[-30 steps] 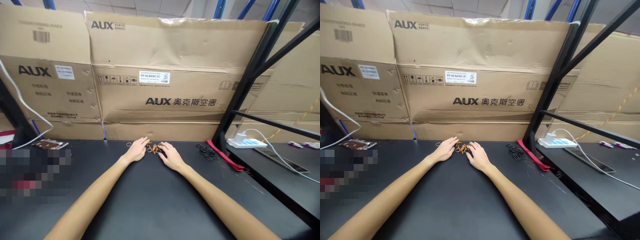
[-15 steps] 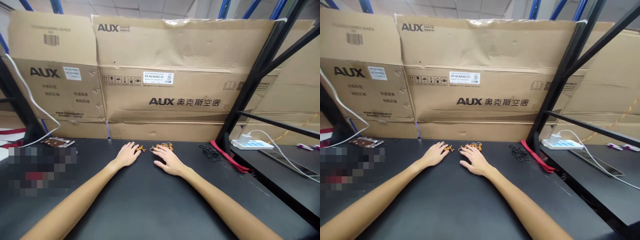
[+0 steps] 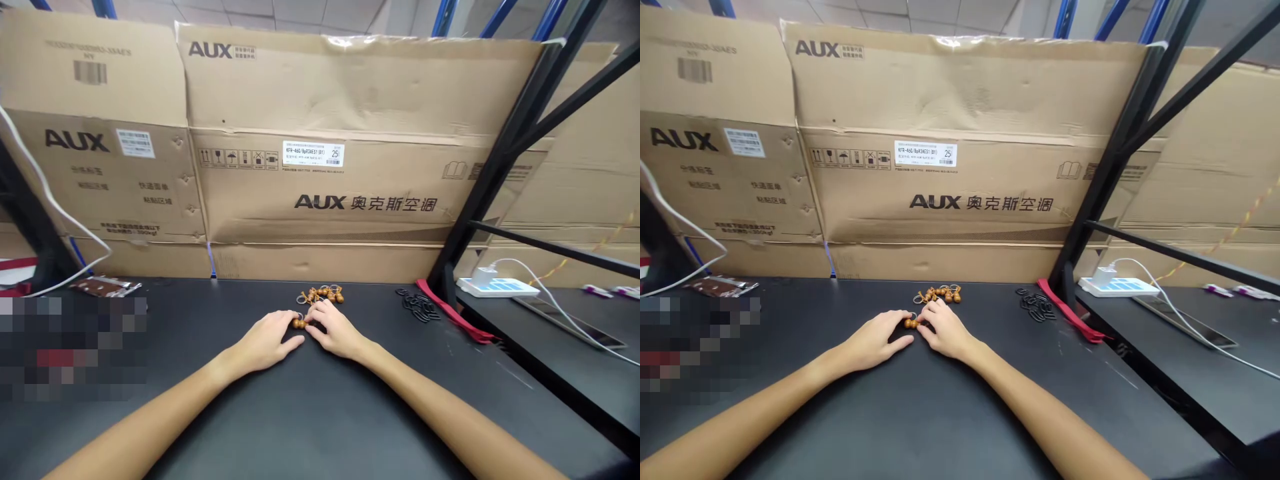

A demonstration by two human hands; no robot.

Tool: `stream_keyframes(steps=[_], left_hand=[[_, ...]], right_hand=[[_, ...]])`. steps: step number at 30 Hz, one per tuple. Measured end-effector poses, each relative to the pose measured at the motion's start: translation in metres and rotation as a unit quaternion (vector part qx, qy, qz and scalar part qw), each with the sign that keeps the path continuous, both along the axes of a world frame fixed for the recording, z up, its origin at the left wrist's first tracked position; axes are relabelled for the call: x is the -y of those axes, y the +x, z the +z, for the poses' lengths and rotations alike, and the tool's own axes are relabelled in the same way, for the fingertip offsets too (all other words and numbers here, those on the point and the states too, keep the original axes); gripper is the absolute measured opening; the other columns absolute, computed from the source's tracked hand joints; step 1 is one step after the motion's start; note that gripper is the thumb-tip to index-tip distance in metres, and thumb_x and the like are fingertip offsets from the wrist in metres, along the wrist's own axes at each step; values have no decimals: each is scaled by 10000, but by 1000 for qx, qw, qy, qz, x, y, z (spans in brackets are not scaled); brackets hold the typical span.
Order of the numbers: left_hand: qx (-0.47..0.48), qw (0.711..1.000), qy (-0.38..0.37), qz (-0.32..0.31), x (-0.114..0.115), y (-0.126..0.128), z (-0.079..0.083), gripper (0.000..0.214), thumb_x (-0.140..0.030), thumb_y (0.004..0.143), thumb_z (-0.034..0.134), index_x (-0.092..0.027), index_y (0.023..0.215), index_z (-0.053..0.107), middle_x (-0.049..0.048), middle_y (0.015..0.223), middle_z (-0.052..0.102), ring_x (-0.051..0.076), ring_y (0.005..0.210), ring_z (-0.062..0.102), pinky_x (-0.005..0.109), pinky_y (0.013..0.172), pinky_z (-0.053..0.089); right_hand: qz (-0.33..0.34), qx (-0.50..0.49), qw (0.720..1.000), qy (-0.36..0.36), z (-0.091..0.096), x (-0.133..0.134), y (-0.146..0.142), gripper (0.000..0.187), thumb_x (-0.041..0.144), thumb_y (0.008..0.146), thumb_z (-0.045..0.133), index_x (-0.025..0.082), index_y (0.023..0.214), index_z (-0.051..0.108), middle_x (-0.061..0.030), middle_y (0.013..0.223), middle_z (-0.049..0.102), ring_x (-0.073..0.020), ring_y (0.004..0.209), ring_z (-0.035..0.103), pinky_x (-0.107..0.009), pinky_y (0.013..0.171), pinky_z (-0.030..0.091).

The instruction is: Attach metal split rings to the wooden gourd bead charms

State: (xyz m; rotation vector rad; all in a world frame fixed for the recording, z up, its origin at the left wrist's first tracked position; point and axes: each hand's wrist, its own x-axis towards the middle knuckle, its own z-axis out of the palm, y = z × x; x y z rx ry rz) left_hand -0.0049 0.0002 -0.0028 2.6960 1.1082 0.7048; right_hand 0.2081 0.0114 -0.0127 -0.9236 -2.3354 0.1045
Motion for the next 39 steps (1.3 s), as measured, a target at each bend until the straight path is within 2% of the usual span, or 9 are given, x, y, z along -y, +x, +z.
stream_keyframes(steps=[4,7,10,13,17,20,25,31,39], left_hand=[[13,1000,3,-2,-5,-2,4,260,-286,938,446,-201,1153,564,67,1115,657,218,1011,624,345,904,476],[13,1000,15,-4,-7,-3,3,238,-233,935,435,-186,1107,592,70,1073,669,210,978,635,328,888,482],[5,1000,22,-17,-9,-4,3,218,-225,932,442,-190,1048,623,62,1002,666,195,918,633,308,856,485],[-5,999,27,-19,-10,-4,4,207,-228,934,437,-183,926,639,59,912,641,185,850,615,294,813,482],[-21,999,25,-2,-12,-5,7,185,-229,923,445,-180,850,608,56,872,616,187,795,589,302,767,467],[-38,999,20,3,-12,-6,10,156,-244,917,466,-184,824,577,43,858,597,180,748,573,303,737,451],[-60,998,24,-3,-14,-7,8,189,-243,937,415,-183,791,519,48,846,556,183,732,543,314,713,436],[-44,998,47,-21,-11,-6,5,180,-211,944,361,-178,817,484,78,905,540,201,805,520,346,773,432],[44,999,-3,-1,-18,-7,-3,187,-233,956,326,-192,821,448,54,905,526,181,808,506,346,794,420]], right_hand=[[12,-28,999,-11,-2,-3,6,208,102,875,473,211,999,600,-72,1024,580,-210,965,499,-387,881,441],[-27,-65,997,3,0,-3,6,239,105,873,459,211,1039,594,-77,1051,584,-215,999,501,-389,899,433],[-112,-79,990,-6,3,1,2,99,221,881,511,204,903,607,-55,912,617,-206,885,539,-359,820,454],[-151,-23,988,-26,4,7,-3,234,427,832,603,201,770,596,-38,790,615,-200,774,549,-339,731,459],[-123,37,992,-8,2,11,-7,160,355,815,621,196,808,608,-56,853,603,-199,818,555,-327,755,458],[-99,38,994,-7,1,10,-6,63,245,825,578,198,853,612,-57,874,596,-200,856,550,-326,776,460],[-71,21,997,-20,0,9,-4,87,167,816,549,196,880,601,-59,906,596,-202,877,539,-323,775,463],[-52,-28,998,-33,-6,4,-4,97,176,890,453,189,869,546,-53,857,571,-187,829,512,-322,762,455],[-38,-74,991,-109,-2,4,-4,188,238,948,359,198,836,505,-30,804,551,-160,742,523,-301,721,448]])
